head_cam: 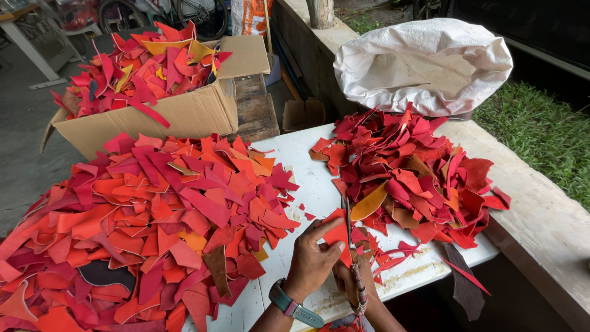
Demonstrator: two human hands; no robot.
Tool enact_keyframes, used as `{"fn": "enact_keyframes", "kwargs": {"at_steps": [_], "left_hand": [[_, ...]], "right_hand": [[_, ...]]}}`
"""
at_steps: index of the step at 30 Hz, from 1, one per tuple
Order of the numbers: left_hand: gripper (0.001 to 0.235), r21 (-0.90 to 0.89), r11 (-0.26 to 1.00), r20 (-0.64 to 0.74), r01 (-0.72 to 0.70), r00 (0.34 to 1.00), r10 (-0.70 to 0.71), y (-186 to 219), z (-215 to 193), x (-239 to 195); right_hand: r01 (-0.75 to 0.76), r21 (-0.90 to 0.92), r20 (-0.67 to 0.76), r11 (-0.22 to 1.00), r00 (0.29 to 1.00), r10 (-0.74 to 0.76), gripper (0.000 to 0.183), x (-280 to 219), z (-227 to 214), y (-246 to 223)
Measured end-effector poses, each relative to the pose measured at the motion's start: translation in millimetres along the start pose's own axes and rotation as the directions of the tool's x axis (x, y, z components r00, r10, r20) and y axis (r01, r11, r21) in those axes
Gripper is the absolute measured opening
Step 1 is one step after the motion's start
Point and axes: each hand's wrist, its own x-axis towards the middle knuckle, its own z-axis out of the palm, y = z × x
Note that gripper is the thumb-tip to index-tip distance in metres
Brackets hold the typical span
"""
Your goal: The person uses scissors to cut red and orange fabric pieces into smaller strips on a white table. The cut pieces are placed into a pile on the right side of the table while the uncut fabric remains in a large pile on the left.
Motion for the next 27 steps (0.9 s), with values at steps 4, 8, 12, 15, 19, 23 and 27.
{"fn": "enact_keyframes", "kwargs": {"at_steps": [4,8,12,15,19,23,27], "left_hand": [[0.046,0.061,0.998,-0.019,-0.007,1.000,0.008,-4,-3,-4],[0.046,0.081,0.997,-0.073,-0.022,0.997,0.027,-16,-10,-4],[0.042,0.094,0.965,-0.215,-0.245,0.941,0.260,-23,-66,29],[0.049,0.364,0.915,-0.341,-0.175,0.889,0.306,-6,-165,63],[0.067,0.666,0.746,-0.415,-0.007,0.827,0.379,40,-283,102],[0.092,0.845,0.509,-0.416,0.161,0.797,0.438,45,-300,86],[0.062,0.753,0.657,-0.203,-0.047,0.932,0.300,-20,-185,35]], "right_hand": [[-0.083,0.034,-0.052,0.996,0.995,0.085,0.032,-1,7,14],[-0.124,-0.036,-0.074,0.992,0.990,0.121,0.027,6,7,17],[-0.029,0.262,-0.046,0.965,0.998,0.043,0.025,12,-15,13],[0.036,0.285,-0.114,0.958,0.993,-0.003,0.026,19,-49,8],[0.036,0.261,-0.209,0.965,0.978,0.020,0.029,23,-85,11],[0.062,0.281,-0.280,0.958,0.960,0.020,0.028,23,-108,24],[0.043,0.159,-0.331,0.986,0.943,0.012,0.035,20,-120,41]]}}
